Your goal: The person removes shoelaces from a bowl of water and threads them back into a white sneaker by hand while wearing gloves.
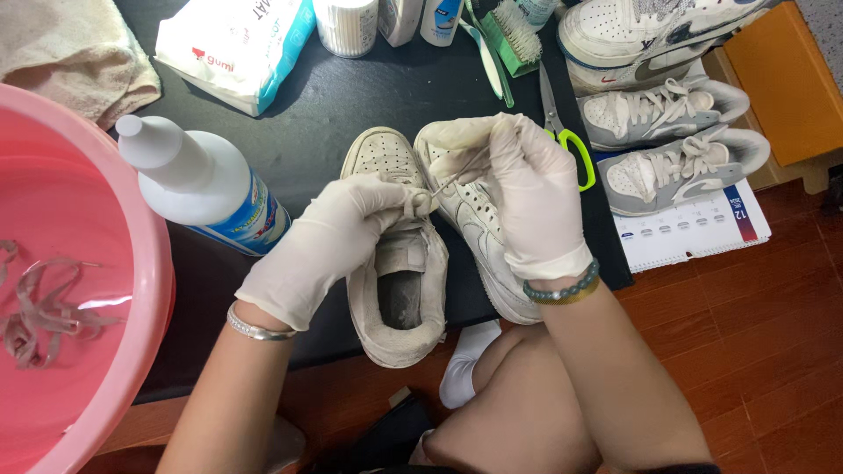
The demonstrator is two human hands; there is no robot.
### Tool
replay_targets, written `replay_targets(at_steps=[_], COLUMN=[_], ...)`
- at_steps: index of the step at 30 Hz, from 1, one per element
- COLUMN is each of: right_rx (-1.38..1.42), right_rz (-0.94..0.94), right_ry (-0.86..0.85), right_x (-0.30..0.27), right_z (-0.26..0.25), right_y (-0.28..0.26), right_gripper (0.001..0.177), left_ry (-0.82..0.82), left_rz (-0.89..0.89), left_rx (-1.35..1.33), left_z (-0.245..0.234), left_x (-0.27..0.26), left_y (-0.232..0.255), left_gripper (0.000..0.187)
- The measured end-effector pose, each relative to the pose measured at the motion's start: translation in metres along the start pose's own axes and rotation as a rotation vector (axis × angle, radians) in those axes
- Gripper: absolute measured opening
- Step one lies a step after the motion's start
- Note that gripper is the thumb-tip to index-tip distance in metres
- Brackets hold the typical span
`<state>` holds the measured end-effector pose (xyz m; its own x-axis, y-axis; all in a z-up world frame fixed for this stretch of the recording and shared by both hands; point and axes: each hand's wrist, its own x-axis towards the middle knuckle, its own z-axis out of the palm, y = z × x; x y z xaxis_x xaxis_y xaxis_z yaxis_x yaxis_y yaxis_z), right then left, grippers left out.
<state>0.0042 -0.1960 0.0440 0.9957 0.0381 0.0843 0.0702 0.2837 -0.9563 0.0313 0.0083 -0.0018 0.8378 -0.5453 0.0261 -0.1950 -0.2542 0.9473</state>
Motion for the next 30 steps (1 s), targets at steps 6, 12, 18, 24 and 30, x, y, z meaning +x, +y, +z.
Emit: replay_targets(at_steps=[6, 12, 18, 24, 30], right_rx=[0.158, 0.264, -0.284, -1.235, -1.472], right_rz=[0.096, 0.161, -0.034, -0.444, -0.222], right_ry=[-0.076, -0.069, -0.006, -0.127, -0.196], right_x=[0.01, 0.012, -0.002, -0.014, -0.012], right_z=[-0.022, -0.027, 0.0, 0.015, 0.023], right_y=[0.005, 0.001, -0.009, -0.006, 0.02], right_gripper=[0.045, 0.052, 0.053, 0.076, 0.108], left_ry=[0.195, 0.096, 0.075, 0.114, 0.391], left_rz=[0.149, -0.173, -0.353, -0.273, -0.053], left_rx=[0.516, 0.485, 0.079, -0.427, 0.291], left_z=[-0.006, -0.007, -0.013, -0.012, -0.015], left_x=[-0.012, -0.009, -0.005, -0.002, -0.014], left_y=[0.015, 0.036, 0.04, 0.023, 0.034], left_gripper=[0.01, 0.008, 0.02, 0.023, 0.027])
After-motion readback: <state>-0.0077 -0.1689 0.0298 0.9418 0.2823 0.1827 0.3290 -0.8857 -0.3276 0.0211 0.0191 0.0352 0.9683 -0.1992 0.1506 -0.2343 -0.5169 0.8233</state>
